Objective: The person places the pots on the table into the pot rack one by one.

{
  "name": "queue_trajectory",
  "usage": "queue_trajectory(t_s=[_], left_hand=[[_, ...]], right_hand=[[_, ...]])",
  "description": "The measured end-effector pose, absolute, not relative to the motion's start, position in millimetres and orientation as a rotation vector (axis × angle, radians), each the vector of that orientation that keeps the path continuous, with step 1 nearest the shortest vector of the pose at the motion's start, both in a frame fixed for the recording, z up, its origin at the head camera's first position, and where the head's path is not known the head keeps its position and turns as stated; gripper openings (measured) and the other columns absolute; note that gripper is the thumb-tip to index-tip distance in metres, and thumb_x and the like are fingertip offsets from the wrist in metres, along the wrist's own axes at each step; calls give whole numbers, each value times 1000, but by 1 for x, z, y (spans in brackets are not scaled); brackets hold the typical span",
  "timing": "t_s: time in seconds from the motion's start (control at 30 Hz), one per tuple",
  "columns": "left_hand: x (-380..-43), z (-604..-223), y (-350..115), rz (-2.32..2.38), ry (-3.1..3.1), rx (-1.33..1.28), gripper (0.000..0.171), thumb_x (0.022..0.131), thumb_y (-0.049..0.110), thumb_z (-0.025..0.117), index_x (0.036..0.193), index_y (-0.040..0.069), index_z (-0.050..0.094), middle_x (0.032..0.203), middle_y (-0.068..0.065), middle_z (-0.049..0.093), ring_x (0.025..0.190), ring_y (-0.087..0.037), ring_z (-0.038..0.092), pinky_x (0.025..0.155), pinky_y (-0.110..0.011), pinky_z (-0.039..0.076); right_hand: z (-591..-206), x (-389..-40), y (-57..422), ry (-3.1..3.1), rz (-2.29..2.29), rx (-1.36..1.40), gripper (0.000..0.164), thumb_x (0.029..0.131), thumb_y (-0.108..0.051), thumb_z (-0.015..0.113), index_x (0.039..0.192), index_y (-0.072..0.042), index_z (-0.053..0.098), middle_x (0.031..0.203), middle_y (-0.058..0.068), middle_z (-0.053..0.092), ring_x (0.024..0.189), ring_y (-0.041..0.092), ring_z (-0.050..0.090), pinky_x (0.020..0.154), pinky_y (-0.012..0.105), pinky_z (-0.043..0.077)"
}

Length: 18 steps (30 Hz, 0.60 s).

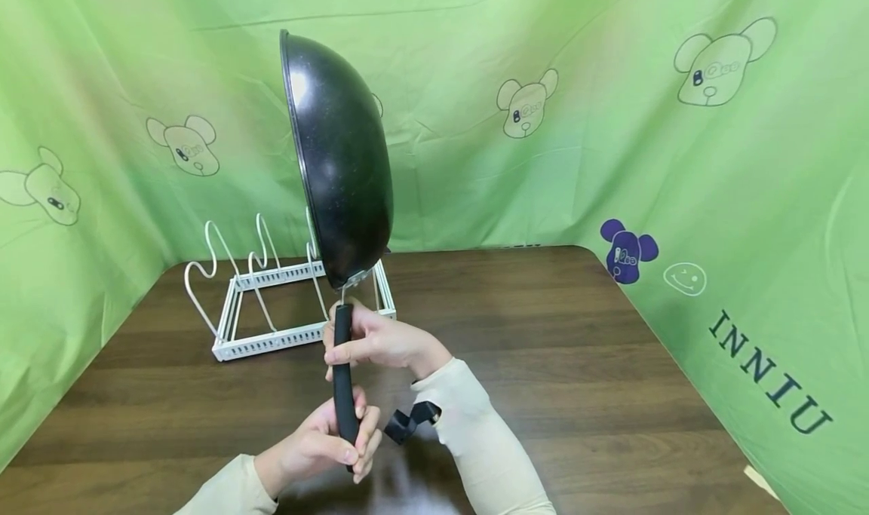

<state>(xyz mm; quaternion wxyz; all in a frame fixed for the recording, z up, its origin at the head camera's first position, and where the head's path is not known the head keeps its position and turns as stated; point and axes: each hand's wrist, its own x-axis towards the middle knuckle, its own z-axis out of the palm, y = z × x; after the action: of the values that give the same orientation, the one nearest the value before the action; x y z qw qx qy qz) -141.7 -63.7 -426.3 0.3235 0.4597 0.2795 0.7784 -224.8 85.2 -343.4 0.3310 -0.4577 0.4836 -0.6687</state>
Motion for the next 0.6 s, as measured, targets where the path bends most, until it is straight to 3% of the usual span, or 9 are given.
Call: queue_trajectory(t_s=[0.6], left_hand=[[-147,-454,-80,2081,744,1171,36,89,-10,46,111,16,35,91,1,51,81,-13,56,72,-26,52]], right_hand=[[-359,-229,69,1371,-1701,-1062,18,92,12,51,98,-2,42,83,1,60,77,18,70,74,29,57]])
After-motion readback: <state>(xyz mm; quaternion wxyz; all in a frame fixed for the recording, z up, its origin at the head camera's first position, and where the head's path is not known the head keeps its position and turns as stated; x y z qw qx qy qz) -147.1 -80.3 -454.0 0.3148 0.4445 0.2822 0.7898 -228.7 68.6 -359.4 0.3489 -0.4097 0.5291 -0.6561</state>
